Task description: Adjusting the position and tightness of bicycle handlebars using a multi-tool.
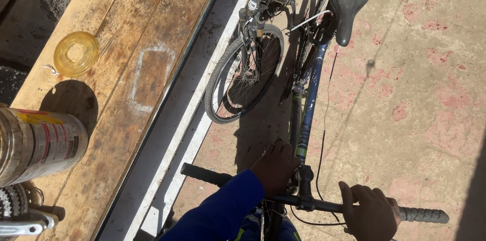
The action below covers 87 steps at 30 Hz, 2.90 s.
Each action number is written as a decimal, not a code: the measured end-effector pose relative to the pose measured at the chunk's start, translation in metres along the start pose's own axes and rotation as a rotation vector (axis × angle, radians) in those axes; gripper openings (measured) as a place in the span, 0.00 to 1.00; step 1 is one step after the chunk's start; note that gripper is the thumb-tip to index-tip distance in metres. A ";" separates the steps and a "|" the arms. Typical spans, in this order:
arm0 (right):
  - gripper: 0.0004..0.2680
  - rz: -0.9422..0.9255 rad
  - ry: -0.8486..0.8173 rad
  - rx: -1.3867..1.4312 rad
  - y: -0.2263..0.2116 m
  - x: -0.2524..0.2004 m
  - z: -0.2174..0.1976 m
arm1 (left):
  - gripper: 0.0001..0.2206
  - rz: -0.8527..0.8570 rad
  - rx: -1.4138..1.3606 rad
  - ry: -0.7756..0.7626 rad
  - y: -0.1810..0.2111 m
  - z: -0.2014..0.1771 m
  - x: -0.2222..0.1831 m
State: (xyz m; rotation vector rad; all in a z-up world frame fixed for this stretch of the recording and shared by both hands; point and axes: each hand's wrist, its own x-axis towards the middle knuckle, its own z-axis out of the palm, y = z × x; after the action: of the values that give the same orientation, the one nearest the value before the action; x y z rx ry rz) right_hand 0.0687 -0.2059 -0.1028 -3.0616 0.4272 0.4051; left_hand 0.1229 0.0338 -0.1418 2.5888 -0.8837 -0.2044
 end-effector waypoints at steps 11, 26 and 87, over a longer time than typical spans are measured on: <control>0.19 -0.028 0.083 -0.016 0.004 -0.003 0.008 | 0.12 0.020 -0.057 -0.059 -0.003 0.010 0.002; 0.19 -0.091 0.157 -0.065 -0.014 -0.004 0.004 | 0.10 -0.141 -0.456 0.056 -0.014 0.003 0.003; 0.18 -0.266 0.426 0.175 -0.046 0.003 0.005 | 0.23 -1.523 -1.442 0.052 -0.047 0.024 0.023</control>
State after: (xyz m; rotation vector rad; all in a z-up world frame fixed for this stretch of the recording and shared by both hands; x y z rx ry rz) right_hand 0.0832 -0.1622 -0.1093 -2.9586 0.0505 -0.2830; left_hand 0.1609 0.0465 -0.1830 1.2542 1.0910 -0.7596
